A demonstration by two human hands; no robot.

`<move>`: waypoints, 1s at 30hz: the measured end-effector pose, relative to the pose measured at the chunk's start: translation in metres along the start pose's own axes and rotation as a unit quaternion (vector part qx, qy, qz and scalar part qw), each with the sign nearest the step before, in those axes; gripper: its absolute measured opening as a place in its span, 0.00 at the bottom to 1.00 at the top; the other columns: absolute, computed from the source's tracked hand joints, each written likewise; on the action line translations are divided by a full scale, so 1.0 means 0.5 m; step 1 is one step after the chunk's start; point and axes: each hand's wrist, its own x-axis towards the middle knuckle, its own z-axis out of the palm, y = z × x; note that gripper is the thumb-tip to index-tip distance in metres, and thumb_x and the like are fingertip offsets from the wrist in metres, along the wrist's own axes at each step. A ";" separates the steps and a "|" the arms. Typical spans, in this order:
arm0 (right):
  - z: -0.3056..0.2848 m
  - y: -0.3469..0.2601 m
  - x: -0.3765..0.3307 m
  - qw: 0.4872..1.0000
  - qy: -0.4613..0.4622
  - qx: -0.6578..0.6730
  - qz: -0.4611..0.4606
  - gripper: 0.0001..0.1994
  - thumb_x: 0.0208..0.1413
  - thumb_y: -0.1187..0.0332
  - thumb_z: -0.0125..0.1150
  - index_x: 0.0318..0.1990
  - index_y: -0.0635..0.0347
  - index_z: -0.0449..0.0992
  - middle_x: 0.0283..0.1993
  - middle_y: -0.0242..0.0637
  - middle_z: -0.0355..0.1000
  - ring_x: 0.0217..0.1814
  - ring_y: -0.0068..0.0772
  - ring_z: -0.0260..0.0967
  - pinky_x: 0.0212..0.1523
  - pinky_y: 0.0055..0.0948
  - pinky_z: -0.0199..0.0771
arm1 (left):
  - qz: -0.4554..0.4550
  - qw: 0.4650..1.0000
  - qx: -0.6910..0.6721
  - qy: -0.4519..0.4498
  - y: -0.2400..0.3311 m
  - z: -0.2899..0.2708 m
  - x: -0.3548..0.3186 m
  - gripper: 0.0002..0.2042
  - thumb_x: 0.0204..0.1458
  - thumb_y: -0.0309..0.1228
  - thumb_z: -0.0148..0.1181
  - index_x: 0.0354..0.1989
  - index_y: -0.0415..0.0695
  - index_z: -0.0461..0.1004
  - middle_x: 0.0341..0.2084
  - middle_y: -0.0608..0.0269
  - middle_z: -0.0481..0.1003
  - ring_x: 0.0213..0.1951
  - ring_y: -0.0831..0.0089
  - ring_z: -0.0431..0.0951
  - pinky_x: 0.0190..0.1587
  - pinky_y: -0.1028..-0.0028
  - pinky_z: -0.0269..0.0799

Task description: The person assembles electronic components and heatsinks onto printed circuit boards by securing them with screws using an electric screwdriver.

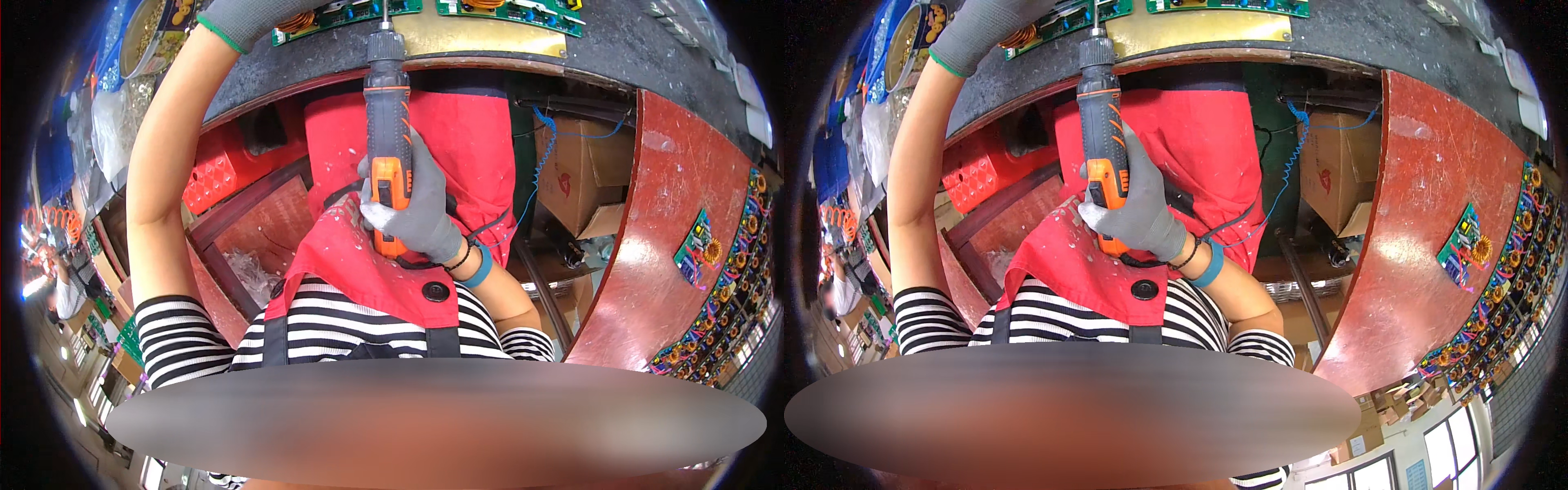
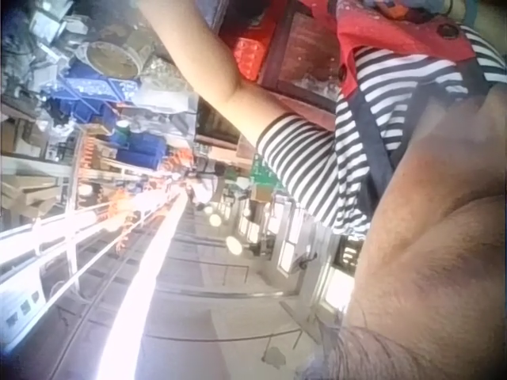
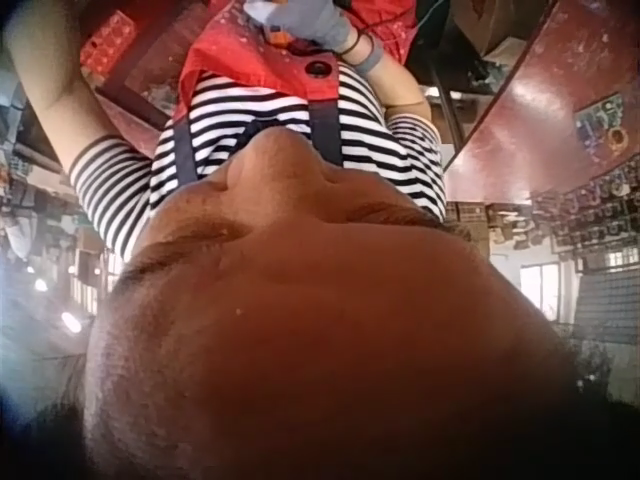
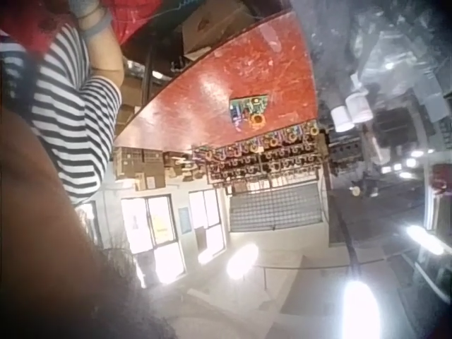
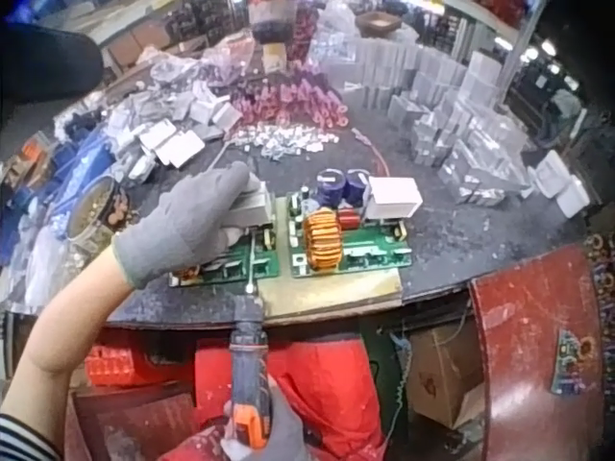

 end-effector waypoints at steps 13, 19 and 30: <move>-0.040 -0.042 0.013 0.997 -0.048 0.038 0.039 0.35 0.43 0.82 0.62 0.63 0.65 0.60 0.42 0.40 0.73 0.34 0.26 0.75 0.30 0.29 0.81 | -0.012 0.999 -0.019 0.034 -0.022 0.008 -0.016 0.22 0.45 0.25 0.65 0.50 0.44 0.67 0.39 0.49 0.74 0.44 0.46 0.76 0.45 0.55 0.72; -0.073 -0.080 -0.007 0.984 -0.091 0.103 0.113 0.29 0.44 0.75 0.61 0.57 0.64 0.63 0.40 0.42 0.72 0.34 0.30 0.73 0.36 0.31 0.78 | 0.149 0.921 -0.323 0.161 -0.053 0.005 -0.052 0.23 0.44 0.24 0.64 0.52 0.42 0.72 0.51 0.51 0.72 0.52 0.51 0.71 0.54 0.59 0.71; -0.099 -0.110 -0.046 0.962 0.079 0.163 -0.205 0.45 0.38 0.59 0.63 0.66 0.72 0.57 0.45 0.44 0.71 0.55 0.41 0.67 0.63 0.40 0.63 | 0.156 0.880 -0.445 0.055 0.234 0.090 -0.267 0.12 0.59 0.30 0.56 0.47 0.35 0.71 0.36 0.54 0.74 0.36 0.64 0.76 0.41 0.68 0.73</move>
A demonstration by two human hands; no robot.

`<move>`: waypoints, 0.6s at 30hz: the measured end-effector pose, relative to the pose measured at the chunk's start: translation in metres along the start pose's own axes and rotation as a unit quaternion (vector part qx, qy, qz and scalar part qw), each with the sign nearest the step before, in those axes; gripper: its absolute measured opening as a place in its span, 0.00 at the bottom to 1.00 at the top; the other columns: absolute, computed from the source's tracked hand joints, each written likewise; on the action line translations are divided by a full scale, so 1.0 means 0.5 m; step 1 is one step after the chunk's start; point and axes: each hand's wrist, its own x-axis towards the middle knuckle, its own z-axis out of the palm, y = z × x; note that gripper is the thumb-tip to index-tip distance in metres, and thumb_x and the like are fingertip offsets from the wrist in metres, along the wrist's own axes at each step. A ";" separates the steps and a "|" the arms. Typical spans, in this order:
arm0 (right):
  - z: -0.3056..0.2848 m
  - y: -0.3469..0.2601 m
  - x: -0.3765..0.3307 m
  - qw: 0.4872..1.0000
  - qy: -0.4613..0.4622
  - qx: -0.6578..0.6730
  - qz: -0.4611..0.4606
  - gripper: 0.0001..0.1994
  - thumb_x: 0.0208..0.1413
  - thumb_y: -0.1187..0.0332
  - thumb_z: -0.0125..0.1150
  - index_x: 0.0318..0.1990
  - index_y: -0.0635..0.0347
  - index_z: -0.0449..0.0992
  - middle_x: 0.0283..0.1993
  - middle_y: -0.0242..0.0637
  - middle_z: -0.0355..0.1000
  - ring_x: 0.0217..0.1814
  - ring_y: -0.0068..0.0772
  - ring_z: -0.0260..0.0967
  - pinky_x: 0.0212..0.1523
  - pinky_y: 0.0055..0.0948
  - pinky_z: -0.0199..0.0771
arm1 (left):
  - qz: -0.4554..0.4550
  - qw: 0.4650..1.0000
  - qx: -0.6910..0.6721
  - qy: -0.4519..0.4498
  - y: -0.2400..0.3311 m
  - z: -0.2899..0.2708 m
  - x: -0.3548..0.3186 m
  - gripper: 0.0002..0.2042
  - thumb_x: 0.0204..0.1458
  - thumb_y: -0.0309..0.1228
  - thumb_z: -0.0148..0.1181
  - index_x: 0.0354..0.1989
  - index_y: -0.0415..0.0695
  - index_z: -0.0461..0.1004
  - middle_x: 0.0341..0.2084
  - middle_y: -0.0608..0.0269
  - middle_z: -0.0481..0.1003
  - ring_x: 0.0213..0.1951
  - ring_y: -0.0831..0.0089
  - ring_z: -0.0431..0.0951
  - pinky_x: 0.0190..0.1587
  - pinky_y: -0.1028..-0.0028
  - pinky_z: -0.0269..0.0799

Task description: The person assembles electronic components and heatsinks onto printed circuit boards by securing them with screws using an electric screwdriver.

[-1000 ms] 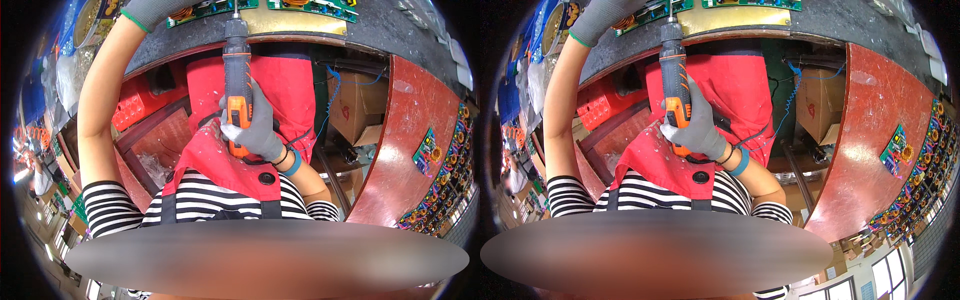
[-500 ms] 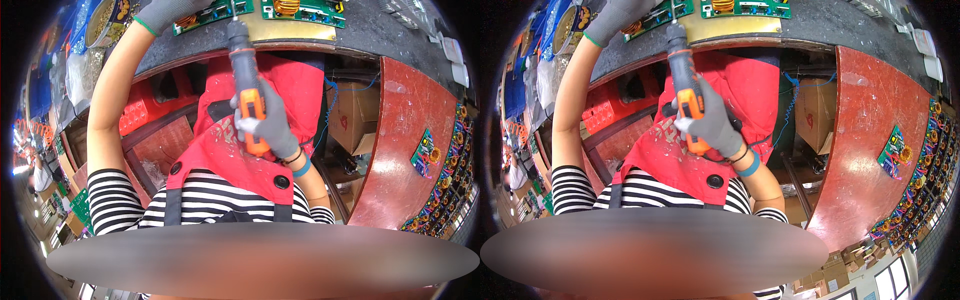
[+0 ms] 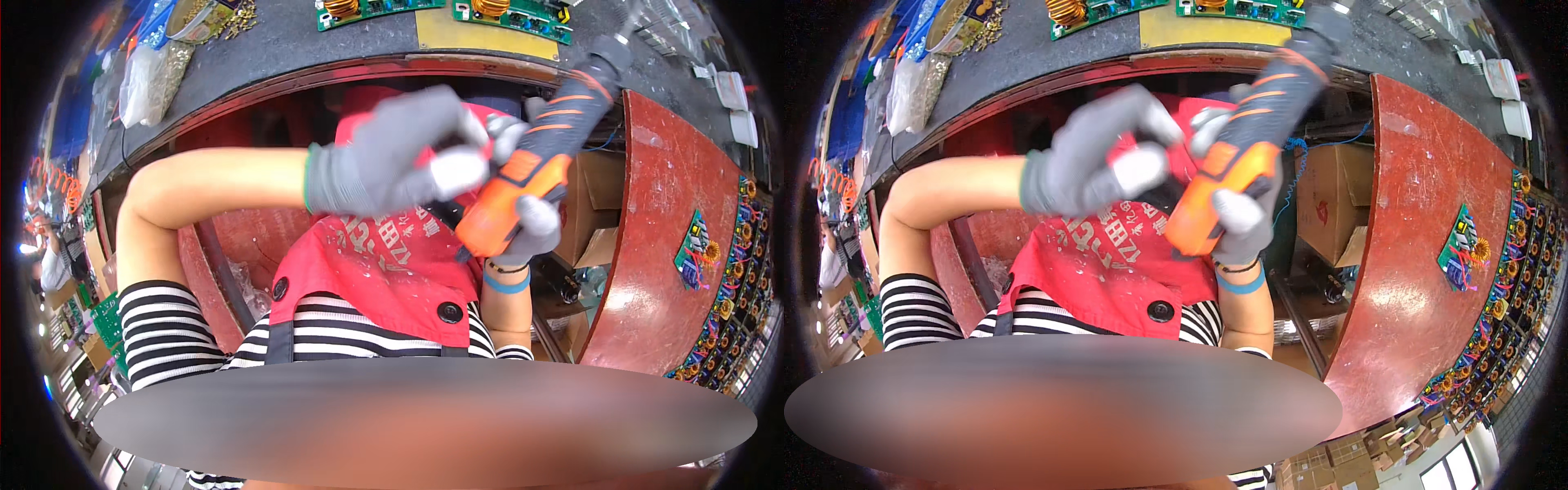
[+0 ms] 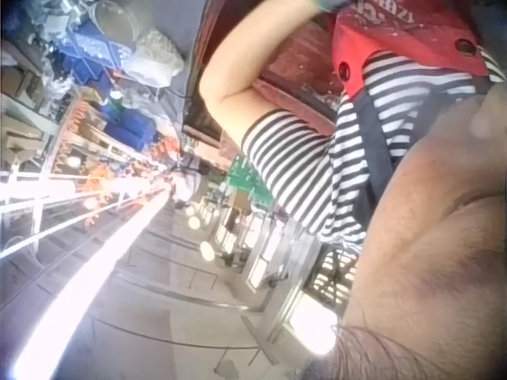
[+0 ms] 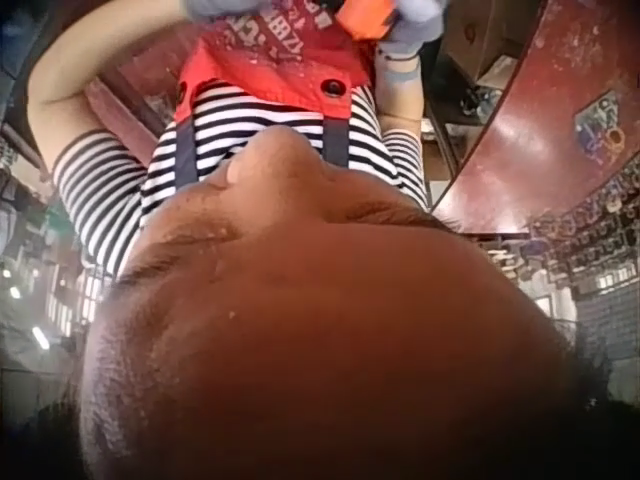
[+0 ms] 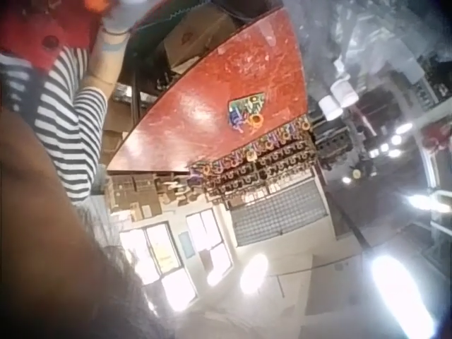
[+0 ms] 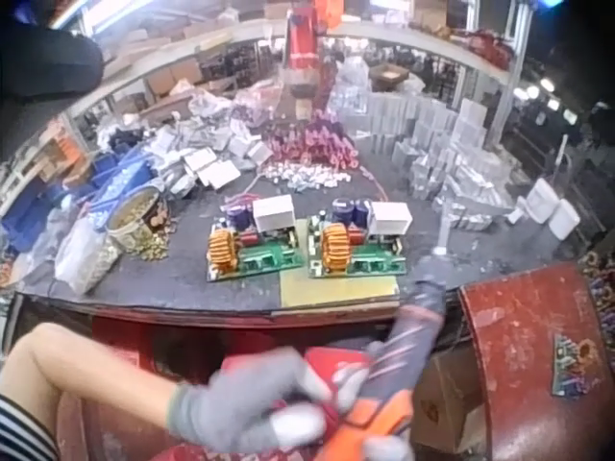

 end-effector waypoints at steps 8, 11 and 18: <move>-0.064 -0.029 0.042 0.990 -0.004 0.110 -0.087 0.46 0.39 0.54 0.59 0.68 0.71 0.56 0.42 0.41 0.69 0.54 0.43 0.65 0.69 0.48 0.55 | -0.190 0.931 -0.305 0.062 0.026 0.211 -0.010 0.41 0.45 0.26 0.76 0.67 0.32 0.58 0.55 0.56 0.71 0.57 0.69 0.74 0.60 0.67 0.71; -0.082 -0.037 0.042 0.985 -0.025 0.136 -0.103 0.46 0.39 0.54 0.59 0.68 0.70 0.57 0.40 0.39 0.68 0.52 0.42 0.65 0.68 0.49 0.56 | -0.245 0.860 -0.437 0.099 0.039 0.237 0.002 0.42 0.38 0.20 0.78 0.65 0.32 0.61 0.55 0.58 0.70 0.56 0.69 0.74 0.61 0.66 0.70; -0.079 -0.036 0.060 0.971 -0.080 0.204 -0.101 0.47 0.39 0.54 0.61 0.69 0.69 0.55 0.37 0.36 0.65 0.45 0.37 0.64 0.65 0.48 0.59 | -0.190 0.864 -0.421 0.199 0.020 0.263 0.007 0.34 0.38 0.35 0.82 0.53 0.35 0.70 0.45 0.62 0.75 0.49 0.74 0.77 0.54 0.71 0.74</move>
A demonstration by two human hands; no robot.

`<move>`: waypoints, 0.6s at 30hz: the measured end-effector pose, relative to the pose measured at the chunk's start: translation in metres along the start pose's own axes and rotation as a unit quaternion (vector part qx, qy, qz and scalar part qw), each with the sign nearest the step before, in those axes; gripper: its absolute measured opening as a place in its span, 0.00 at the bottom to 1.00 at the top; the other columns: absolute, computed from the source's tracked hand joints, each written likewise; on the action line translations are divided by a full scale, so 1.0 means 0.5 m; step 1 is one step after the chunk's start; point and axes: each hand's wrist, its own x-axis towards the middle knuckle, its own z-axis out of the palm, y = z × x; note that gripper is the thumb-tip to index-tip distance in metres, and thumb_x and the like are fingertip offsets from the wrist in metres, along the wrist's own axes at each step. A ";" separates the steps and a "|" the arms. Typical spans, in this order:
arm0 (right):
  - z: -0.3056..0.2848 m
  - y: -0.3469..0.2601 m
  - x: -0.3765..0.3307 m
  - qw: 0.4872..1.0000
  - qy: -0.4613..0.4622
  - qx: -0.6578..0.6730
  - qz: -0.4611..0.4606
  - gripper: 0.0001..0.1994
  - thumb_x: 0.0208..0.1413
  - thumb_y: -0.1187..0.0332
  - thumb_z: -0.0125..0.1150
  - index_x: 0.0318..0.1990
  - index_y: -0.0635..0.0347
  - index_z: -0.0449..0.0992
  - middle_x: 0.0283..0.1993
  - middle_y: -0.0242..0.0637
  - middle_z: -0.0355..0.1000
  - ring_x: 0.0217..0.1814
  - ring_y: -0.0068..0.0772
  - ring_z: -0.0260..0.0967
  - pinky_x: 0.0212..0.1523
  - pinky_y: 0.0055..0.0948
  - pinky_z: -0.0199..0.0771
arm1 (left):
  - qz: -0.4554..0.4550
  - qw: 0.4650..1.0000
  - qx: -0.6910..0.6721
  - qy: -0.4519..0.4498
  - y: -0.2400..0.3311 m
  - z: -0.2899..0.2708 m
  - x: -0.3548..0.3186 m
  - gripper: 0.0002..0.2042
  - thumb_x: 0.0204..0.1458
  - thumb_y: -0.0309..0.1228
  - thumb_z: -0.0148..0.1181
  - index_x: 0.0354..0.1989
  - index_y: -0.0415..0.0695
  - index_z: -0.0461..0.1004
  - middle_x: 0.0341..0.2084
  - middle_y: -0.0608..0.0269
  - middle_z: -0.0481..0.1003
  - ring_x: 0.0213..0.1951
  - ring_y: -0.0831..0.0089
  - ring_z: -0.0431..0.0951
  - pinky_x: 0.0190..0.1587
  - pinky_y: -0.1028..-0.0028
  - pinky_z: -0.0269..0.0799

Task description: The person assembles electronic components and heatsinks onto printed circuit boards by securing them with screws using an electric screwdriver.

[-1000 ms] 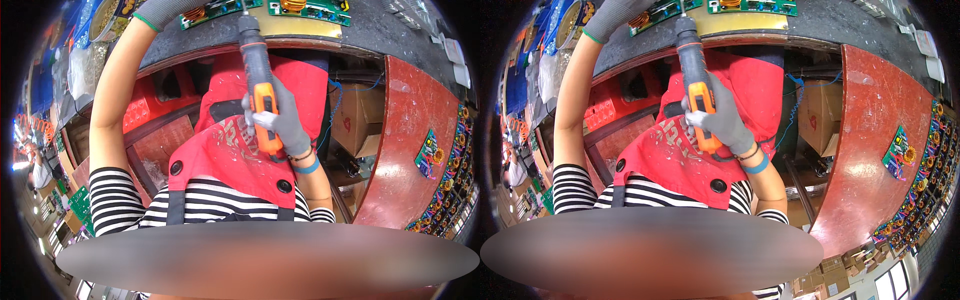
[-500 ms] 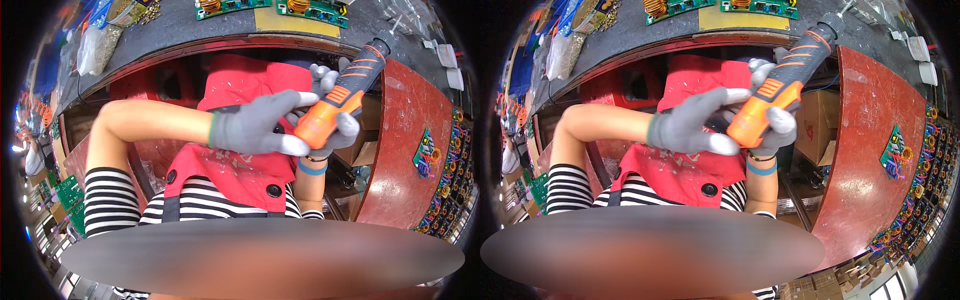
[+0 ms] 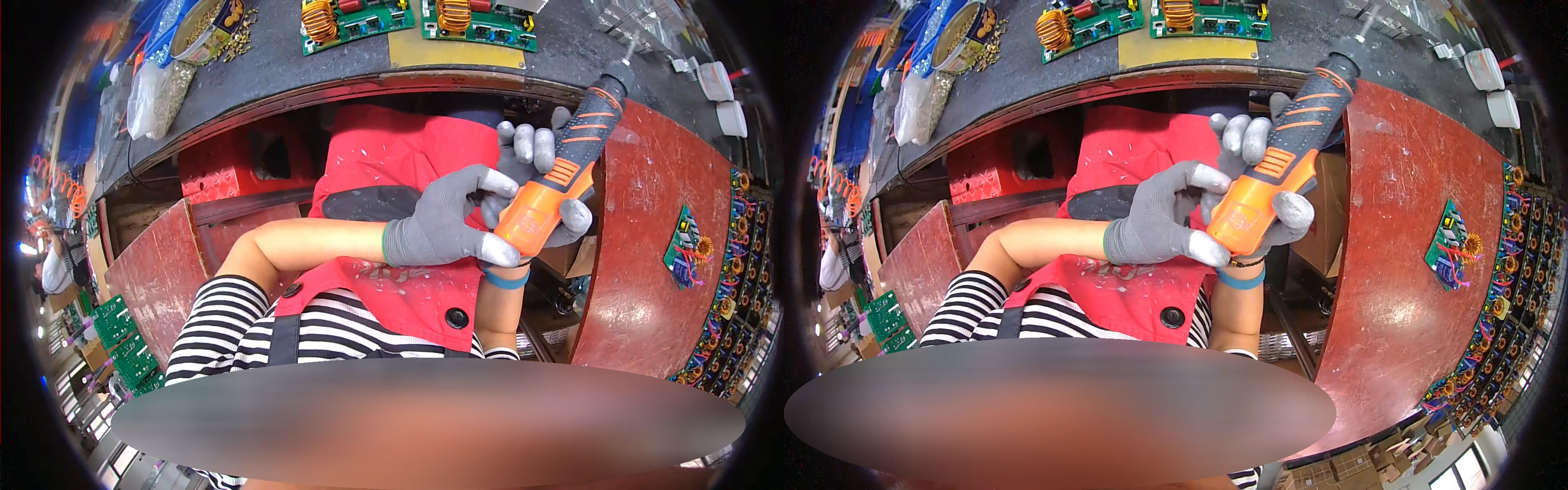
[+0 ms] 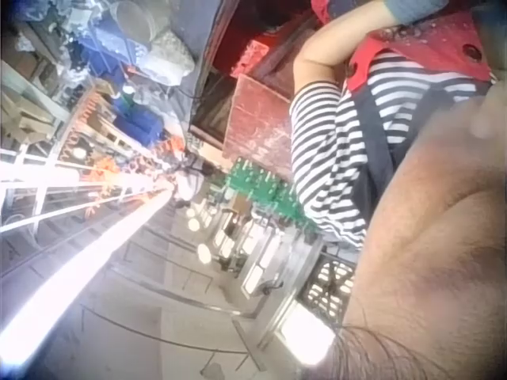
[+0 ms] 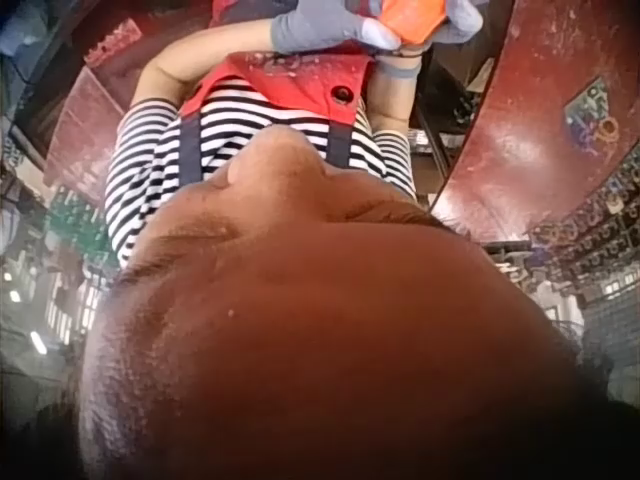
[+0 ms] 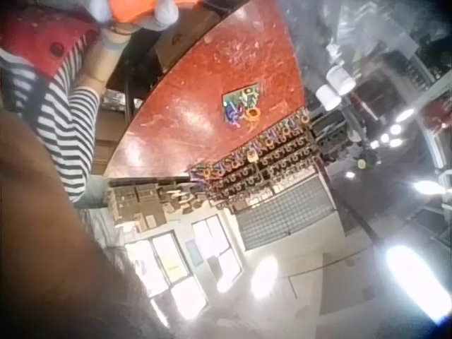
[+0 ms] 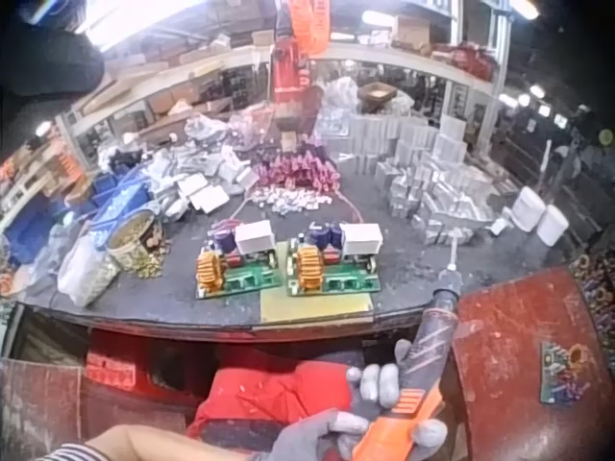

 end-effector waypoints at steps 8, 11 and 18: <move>0.031 -0.043 -0.029 0.954 0.065 -0.028 0.292 0.43 0.37 0.69 0.64 0.66 0.69 0.56 0.39 0.42 0.68 0.27 0.35 0.72 0.24 0.35 0.77 | 0.409 0.756 0.509 -0.040 0.180 -0.212 0.134 0.13 0.41 0.34 0.76 0.32 0.43 0.80 0.23 0.59 0.77 0.27 0.63 0.78 0.32 0.69 0.73; 0.037 -0.021 -0.044 0.905 0.038 -0.107 0.410 0.38 0.36 0.73 0.63 0.62 0.66 0.59 0.38 0.43 0.70 0.26 0.34 0.73 0.25 0.31 0.78 | 0.432 0.498 0.742 0.123 0.277 -0.348 0.272 0.19 0.48 0.33 0.71 0.49 0.45 0.78 0.36 0.58 0.79 0.38 0.58 0.79 0.40 0.67 0.75; 0.022 0.061 -0.014 0.873 0.047 -0.111 0.472 0.35 0.37 0.76 0.58 0.60 0.63 0.60 0.39 0.43 0.71 0.25 0.34 0.73 0.23 0.32 0.78 | 0.312 0.515 0.798 -0.008 0.306 -0.349 0.322 0.25 0.44 0.30 0.66 0.55 0.44 0.73 0.51 0.54 0.75 0.52 0.54 0.76 0.54 0.60 0.73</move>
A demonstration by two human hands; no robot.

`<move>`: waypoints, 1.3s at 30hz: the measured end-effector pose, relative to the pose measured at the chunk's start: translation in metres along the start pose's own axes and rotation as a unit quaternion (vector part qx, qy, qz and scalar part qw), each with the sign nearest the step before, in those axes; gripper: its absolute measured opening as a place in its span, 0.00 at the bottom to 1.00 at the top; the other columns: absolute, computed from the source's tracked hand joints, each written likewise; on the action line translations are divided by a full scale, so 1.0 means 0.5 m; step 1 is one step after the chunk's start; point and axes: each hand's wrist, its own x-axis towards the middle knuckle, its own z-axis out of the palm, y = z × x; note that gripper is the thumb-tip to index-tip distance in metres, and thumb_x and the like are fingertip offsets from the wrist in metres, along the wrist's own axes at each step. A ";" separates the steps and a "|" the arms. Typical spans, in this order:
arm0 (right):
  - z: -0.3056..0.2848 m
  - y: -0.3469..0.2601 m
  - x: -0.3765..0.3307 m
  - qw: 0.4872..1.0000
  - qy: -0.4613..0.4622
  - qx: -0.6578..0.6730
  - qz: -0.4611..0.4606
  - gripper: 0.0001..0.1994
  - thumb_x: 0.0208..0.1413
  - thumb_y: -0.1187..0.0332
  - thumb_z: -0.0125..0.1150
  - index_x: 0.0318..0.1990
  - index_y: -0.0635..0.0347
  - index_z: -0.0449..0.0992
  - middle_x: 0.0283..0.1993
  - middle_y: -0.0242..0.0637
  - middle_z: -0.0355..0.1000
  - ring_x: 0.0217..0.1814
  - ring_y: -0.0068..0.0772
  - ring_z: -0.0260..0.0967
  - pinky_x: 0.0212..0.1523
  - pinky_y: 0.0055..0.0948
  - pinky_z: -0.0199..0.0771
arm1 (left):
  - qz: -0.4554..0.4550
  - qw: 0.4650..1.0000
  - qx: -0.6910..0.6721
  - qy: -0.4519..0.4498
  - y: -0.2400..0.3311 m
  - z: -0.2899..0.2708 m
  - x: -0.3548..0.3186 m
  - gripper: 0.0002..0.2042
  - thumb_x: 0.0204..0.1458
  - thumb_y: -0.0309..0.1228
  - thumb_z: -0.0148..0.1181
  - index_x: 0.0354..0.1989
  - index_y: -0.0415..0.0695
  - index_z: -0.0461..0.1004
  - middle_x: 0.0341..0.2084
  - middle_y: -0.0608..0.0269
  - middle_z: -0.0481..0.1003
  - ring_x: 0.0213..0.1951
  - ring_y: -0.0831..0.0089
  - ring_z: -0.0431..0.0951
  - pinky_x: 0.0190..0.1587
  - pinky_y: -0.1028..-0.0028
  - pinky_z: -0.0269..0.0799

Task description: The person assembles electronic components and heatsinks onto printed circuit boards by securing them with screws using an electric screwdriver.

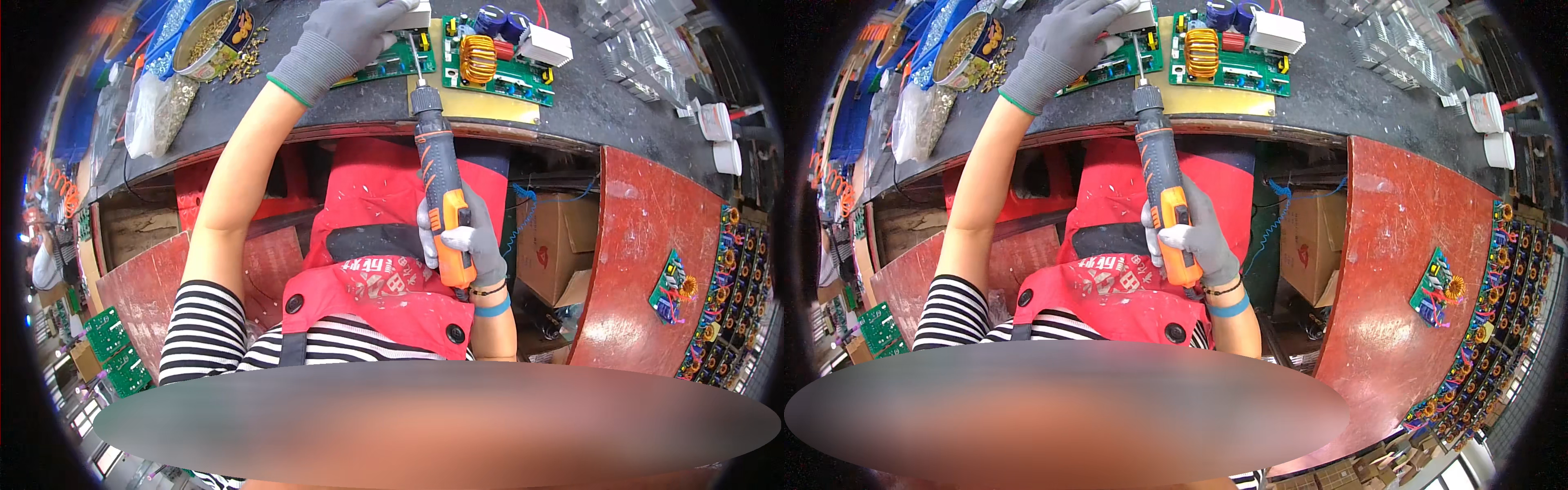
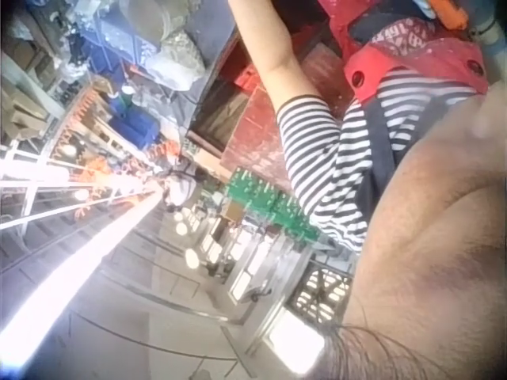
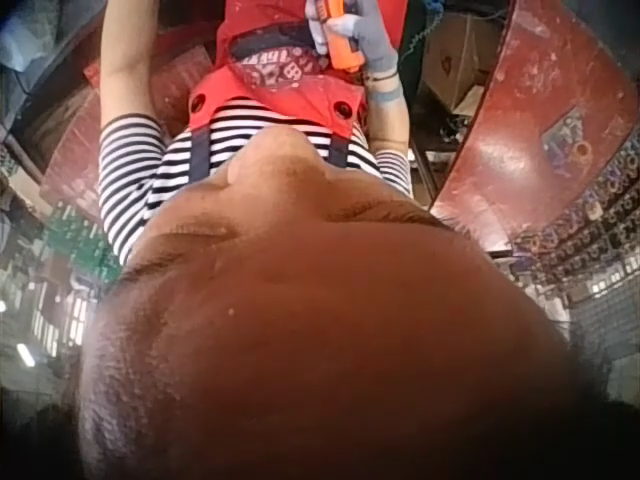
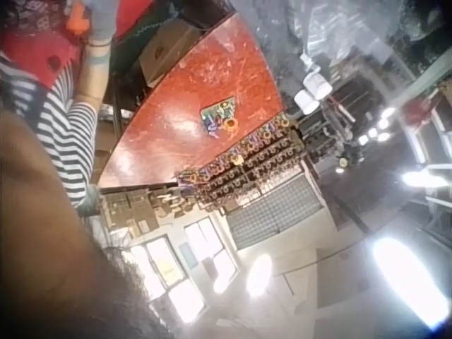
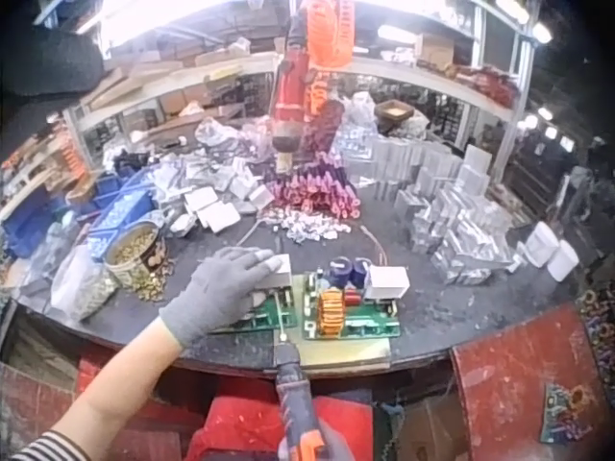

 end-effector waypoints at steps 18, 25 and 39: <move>-0.001 0.015 0.023 0.999 -0.001 0.034 0.017 0.35 0.37 0.75 0.59 0.60 0.62 0.61 0.39 0.42 0.71 0.26 0.33 0.73 0.23 0.31 0.78 | 0.012 0.996 0.086 0.001 -0.006 0.020 0.003 0.20 0.47 0.31 0.63 0.51 0.45 0.72 0.46 0.57 0.75 0.47 0.59 0.77 0.47 0.62 0.75; -0.009 0.017 0.023 0.997 -0.010 0.070 0.020 0.35 0.38 0.74 0.61 0.60 0.62 0.61 0.39 0.42 0.72 0.25 0.32 0.72 0.22 0.31 0.77 | 0.009 0.997 0.075 0.011 0.001 0.015 0.008 0.20 0.47 0.30 0.63 0.51 0.45 0.72 0.46 0.57 0.76 0.48 0.60 0.78 0.48 0.63 0.75; 0.041 0.027 0.028 0.977 0.091 -0.194 -0.020 0.33 0.41 0.73 0.63 0.59 0.65 0.60 0.38 0.42 0.72 0.26 0.31 0.73 0.26 0.31 0.78 | 0.005 0.997 0.074 0.015 0.000 0.014 0.008 0.20 0.46 0.29 0.63 0.50 0.45 0.73 0.45 0.57 0.76 0.47 0.59 0.78 0.48 0.63 0.75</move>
